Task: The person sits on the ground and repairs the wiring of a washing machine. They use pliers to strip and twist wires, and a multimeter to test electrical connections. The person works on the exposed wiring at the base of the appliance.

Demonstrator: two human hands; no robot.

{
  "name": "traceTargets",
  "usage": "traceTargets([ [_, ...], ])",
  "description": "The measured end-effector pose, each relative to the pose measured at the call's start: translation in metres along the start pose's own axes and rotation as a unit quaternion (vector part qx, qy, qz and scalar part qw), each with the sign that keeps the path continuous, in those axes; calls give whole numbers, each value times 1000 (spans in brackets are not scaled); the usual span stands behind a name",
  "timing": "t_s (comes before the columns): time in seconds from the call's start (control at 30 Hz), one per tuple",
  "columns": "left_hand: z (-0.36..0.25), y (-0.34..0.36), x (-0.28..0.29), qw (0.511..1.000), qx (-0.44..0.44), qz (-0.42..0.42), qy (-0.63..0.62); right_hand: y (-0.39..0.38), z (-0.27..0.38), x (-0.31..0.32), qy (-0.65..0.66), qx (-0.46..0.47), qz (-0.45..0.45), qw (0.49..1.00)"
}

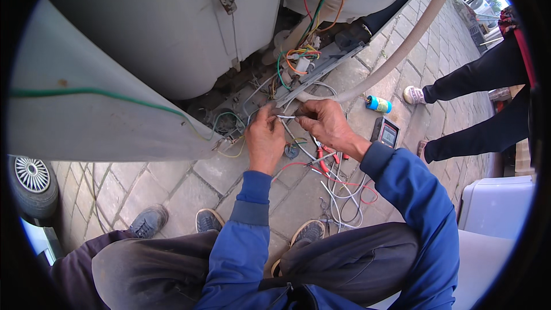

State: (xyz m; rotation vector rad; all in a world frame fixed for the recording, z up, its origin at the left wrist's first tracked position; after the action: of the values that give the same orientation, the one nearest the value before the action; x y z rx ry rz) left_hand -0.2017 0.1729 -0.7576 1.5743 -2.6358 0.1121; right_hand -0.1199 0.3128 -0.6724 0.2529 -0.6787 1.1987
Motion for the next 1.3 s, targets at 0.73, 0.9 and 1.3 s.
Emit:
traceTargets([
  [0.73, -58, -8, -1, 983, -136, 79, 91, -10, 22, 8, -38, 36, -16, 998],
  [0.9, -54, -7, 0, 976, -156, 103, 108, -15, 26, 13, -56, 60, -22, 996],
  [1.3, -51, -16, -7, 976, -178, 35, 122, -21, -27, 6, 268, -260, 7, 927],
])
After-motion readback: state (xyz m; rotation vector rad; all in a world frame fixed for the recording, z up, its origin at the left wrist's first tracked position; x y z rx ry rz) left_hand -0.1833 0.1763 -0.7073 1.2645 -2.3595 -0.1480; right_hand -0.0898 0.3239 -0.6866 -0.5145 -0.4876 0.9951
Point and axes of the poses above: each hand's wrist, its own y-axis towards the middle knuckle, its own x-axis out of the back of the hand, z = x × y, the point moved 6 cm from there along y, towards the middle knuckle, and after that the axes turned 3 degrees about x, right-handed, at the moved point
